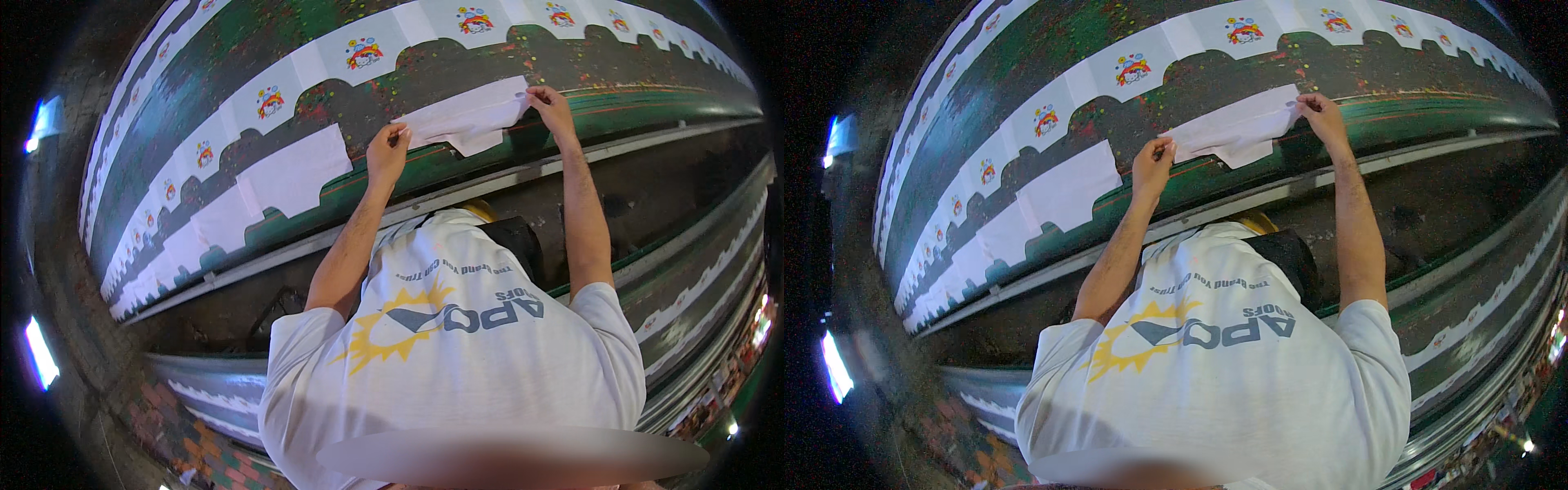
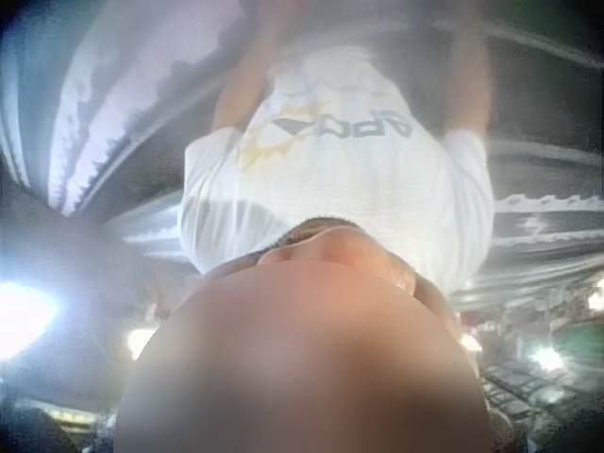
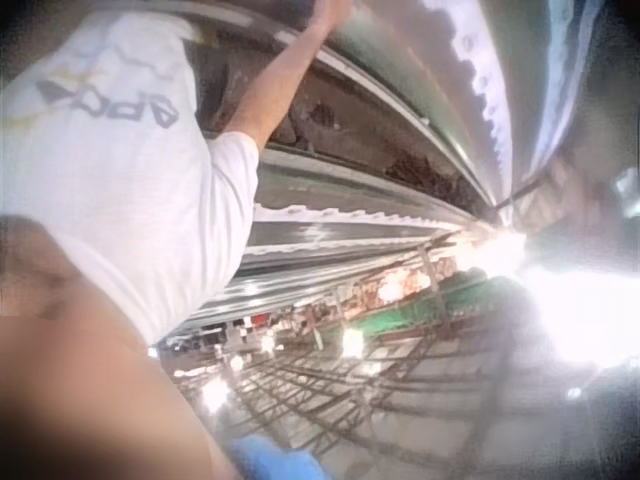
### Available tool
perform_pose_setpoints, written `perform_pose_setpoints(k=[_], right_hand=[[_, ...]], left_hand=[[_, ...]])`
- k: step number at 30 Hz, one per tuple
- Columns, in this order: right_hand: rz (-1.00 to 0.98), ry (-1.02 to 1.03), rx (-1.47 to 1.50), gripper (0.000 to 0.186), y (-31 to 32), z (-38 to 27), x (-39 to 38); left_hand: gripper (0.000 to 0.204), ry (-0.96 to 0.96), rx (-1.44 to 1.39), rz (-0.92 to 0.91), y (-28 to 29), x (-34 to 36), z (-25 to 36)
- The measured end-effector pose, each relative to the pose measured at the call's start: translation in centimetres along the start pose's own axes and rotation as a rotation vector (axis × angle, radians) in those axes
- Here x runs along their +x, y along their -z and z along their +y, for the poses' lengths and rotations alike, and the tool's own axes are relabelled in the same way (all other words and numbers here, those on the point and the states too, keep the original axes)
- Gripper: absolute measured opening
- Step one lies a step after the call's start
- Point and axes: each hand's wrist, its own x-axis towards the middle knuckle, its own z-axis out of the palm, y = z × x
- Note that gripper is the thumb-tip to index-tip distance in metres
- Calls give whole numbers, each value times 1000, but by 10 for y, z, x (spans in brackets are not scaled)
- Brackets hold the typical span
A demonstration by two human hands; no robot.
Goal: The person applies a series of white stickers with cartoon characters onto a green painted surface. They peel each sticker from its backing and smooth it down with a pink cloth, working sequentially along a horizontal line.
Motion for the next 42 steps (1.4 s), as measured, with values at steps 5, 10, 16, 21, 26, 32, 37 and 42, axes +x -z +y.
perform_pose_setpoints(k=[5, 10, 16, 21, 26, 32, 37, 42], right_hand=[[-135, 119, -41, 22, 7, 0, 11], [-333, 99, -73, 25, 7, -25, -12], [-463, 416, 137, 38, -44, -55, -44], [-391, 405, -24, 50, -100, -58, -33], [-341, 351, -135, 55, -116, -55, -30], [-289, 315, -192, 51, -96, -50, -52], [-197, 230, -204, 44, -53, -25, -77], [-133, 211, -194, 38, -28, 1, -102]], left_hand=[[20, -141, 40, 217, -14, -6, 10], [15, -233, 77, 303, 23, -36, 17], [28, -367, 306, 417, 102, -60, 5], [36, -284, 322, 293, 129, -14, -33], [40, -274, 361, 208, 134, 5, -54], [41, -177, 249, 348, 137, -4, -49], [30, -233, 256, 399, 117, -29, -43], [20, -355, 136, 165, 66, -51, -22]])
